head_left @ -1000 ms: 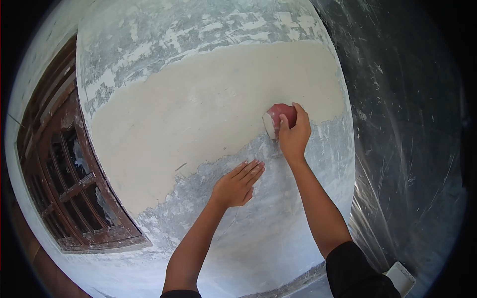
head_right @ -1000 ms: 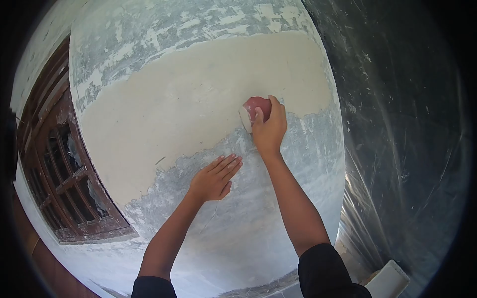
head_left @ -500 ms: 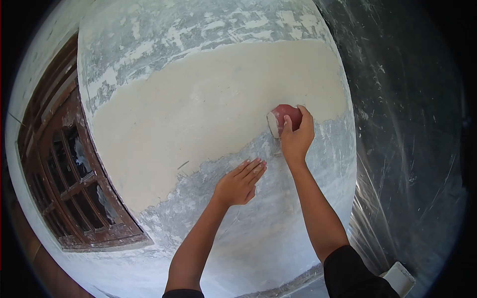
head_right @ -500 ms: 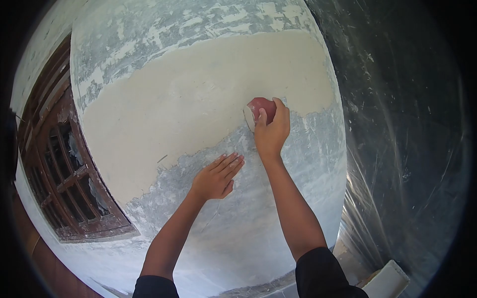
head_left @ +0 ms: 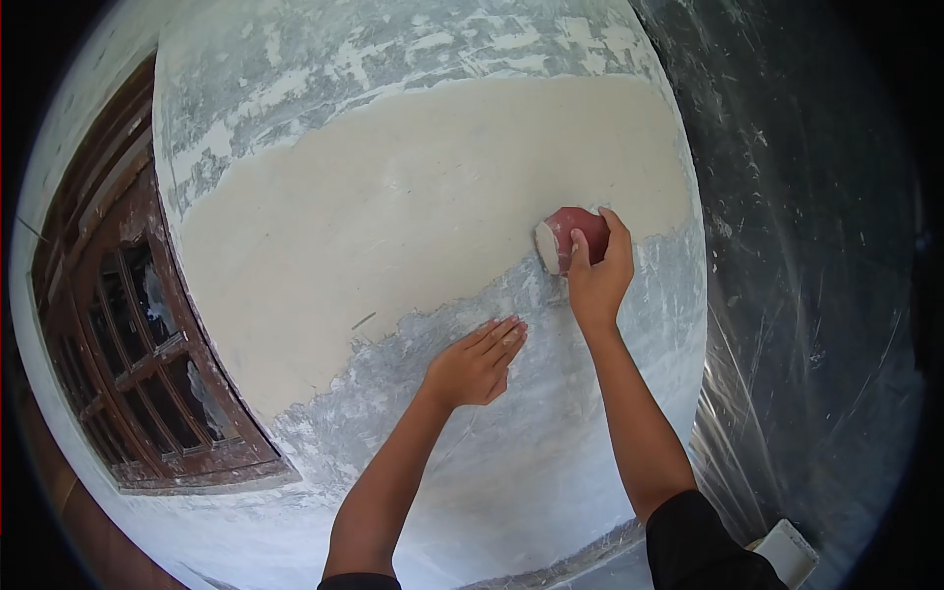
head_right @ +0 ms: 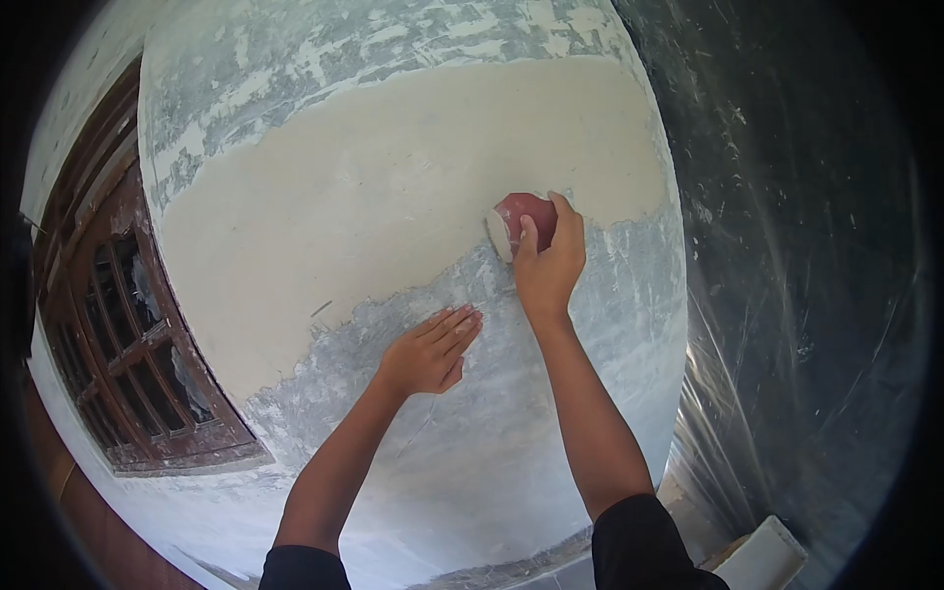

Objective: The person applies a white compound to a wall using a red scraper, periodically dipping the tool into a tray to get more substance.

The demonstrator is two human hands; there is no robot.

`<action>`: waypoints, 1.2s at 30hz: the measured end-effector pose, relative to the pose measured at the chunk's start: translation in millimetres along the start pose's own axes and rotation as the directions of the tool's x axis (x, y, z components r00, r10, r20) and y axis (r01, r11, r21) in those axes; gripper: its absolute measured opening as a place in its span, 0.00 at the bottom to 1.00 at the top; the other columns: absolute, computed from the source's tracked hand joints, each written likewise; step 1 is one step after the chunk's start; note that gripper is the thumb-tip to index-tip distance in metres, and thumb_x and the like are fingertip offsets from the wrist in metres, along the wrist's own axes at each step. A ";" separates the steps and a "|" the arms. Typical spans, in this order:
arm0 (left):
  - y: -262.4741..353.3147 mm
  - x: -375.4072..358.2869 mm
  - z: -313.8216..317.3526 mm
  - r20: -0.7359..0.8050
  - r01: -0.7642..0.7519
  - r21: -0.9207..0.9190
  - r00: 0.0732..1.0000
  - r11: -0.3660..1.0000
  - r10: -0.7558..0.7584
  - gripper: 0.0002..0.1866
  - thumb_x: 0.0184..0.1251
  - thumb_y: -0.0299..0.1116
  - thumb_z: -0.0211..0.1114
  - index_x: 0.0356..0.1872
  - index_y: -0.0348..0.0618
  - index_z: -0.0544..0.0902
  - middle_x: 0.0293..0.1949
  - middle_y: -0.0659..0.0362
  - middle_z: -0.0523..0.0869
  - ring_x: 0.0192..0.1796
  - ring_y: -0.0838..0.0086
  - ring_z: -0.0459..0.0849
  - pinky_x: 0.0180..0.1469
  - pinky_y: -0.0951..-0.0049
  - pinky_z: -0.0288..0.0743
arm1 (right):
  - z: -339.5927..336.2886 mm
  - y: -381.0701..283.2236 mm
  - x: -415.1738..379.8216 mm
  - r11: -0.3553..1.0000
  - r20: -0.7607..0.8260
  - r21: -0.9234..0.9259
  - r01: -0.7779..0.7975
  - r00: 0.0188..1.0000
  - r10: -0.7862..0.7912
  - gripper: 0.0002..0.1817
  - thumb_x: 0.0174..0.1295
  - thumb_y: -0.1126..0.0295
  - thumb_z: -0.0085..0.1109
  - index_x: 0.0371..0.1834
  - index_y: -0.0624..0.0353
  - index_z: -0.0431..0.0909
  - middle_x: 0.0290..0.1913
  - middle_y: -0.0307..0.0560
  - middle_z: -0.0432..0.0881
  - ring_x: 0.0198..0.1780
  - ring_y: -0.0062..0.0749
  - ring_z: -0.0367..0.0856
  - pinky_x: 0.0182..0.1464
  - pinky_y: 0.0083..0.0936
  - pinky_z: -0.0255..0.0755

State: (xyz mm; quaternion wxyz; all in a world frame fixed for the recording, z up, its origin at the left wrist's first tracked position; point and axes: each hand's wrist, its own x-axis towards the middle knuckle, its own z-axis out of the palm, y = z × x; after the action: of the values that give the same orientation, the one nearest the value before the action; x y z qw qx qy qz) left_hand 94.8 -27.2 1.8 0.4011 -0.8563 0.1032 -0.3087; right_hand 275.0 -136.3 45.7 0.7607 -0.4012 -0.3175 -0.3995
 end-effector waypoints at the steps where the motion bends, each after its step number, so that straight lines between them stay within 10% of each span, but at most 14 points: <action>1: -0.4 -1.5 1.6 0.000 -0.001 0.000 1.000 1.000 0.001 0.28 0.57 0.34 0.58 0.59 0.33 0.80 0.63 0.51 0.80 0.69 0.63 0.74 0.76 0.63 0.61 | 3.6 -10.6 -5.4 0.997 0.022 0.062 0.044 0.999 -0.046 0.21 0.59 0.78 0.65 0.56 0.67 0.75 0.45 0.59 0.79 0.47 0.56 0.80 0.48 0.40 0.75; 6: -1.6 -10.5 8.3 0.145 0.068 -0.082 0.988 0.994 -0.055 0.29 0.58 0.33 0.56 0.63 0.32 0.77 0.67 0.51 0.76 0.73 0.64 0.69 0.77 0.63 0.60 | 26.1 -34.4 -39.8 0.974 0.426 0.226 -0.015 0.901 -0.085 0.22 0.59 0.76 0.65 0.57 0.65 0.74 0.44 0.59 0.78 0.47 0.57 0.79 0.50 0.41 0.75; 10: 1.9 -2.6 1.4 0.038 0.026 -0.029 0.999 0.999 -0.025 0.29 0.58 0.33 0.56 0.62 0.32 0.77 0.66 0.50 0.77 0.73 0.63 0.70 0.77 0.63 0.60 | -6.9 24.3 -9.3 0.996 -0.019 -0.033 -0.084 0.996 0.083 0.21 0.58 0.78 0.65 0.56 0.69 0.74 0.49 0.61 0.80 0.50 0.56 0.81 0.52 0.40 0.75; 13: 0.9 -0.5 1.5 0.029 0.019 -0.036 0.999 0.999 -0.018 0.29 0.58 0.34 0.56 0.62 0.32 0.77 0.66 0.49 0.77 0.73 0.63 0.70 0.77 0.63 0.60 | -4.6 1.7 -11.1 0.997 -0.017 0.041 -0.058 0.998 0.059 0.20 0.59 0.79 0.64 0.56 0.68 0.75 0.48 0.60 0.80 0.50 0.54 0.81 0.52 0.40 0.75; 18: -1.2 -13.3 13.0 0.140 0.086 -0.108 0.988 0.990 -0.070 0.29 0.56 0.31 0.58 0.62 0.35 0.77 0.66 0.52 0.77 0.72 0.63 0.71 0.75 0.62 0.64 | 27.6 -42.2 -35.0 0.954 0.427 0.266 -0.140 0.904 0.013 0.21 0.58 0.77 0.67 0.56 0.65 0.75 0.52 0.59 0.80 0.53 0.54 0.81 0.55 0.36 0.74; 24: 3.3 0.6 0.6 0.010 0.050 -0.052 0.999 0.997 -0.049 0.30 0.55 0.30 0.58 0.64 0.35 0.76 0.66 0.52 0.77 0.72 0.63 0.71 0.75 0.62 0.64 | -13.3 29.6 14.0 0.994 -0.131 -0.071 -0.084 0.989 0.074 0.20 0.60 0.80 0.63 0.57 0.69 0.75 0.51 0.60 0.80 0.52 0.55 0.81 0.55 0.38 0.75; 30: 0.5 -9.1 6.8 0.185 0.118 -0.114 0.978 0.986 -0.095 0.30 0.56 0.31 0.58 0.64 0.35 0.76 0.66 0.53 0.77 0.72 0.63 0.71 0.76 0.62 0.63 | 32.2 -52.8 -34.1 0.957 0.469 0.290 0.000 0.872 -0.142 0.21 0.59 0.75 0.64 0.57 0.62 0.74 0.42 0.55 0.77 0.47 0.55 0.78 0.50 0.42 0.74; 36: 5.0 1.5 -3.4 0.082 0.064 -0.016 0.995 0.998 -0.062 0.31 0.58 0.32 0.57 0.66 0.37 0.74 0.69 0.55 0.74 0.74 0.64 0.68 0.75 0.62 0.63 | 20.1 23.2 26.4 0.997 0.047 0.061 0.036 0.998 -0.039 0.20 0.58 0.78 0.65 0.55 0.67 0.75 0.45 0.60 0.79 0.48 0.56 0.81 0.51 0.40 0.75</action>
State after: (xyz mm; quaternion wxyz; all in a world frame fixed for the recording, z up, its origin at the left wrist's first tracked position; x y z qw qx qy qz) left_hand 94.3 -33.2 0.3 0.3870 -0.8747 0.0625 -0.2850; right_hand 304.4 -120.0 68.1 0.7570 -0.3815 -0.3550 -0.3942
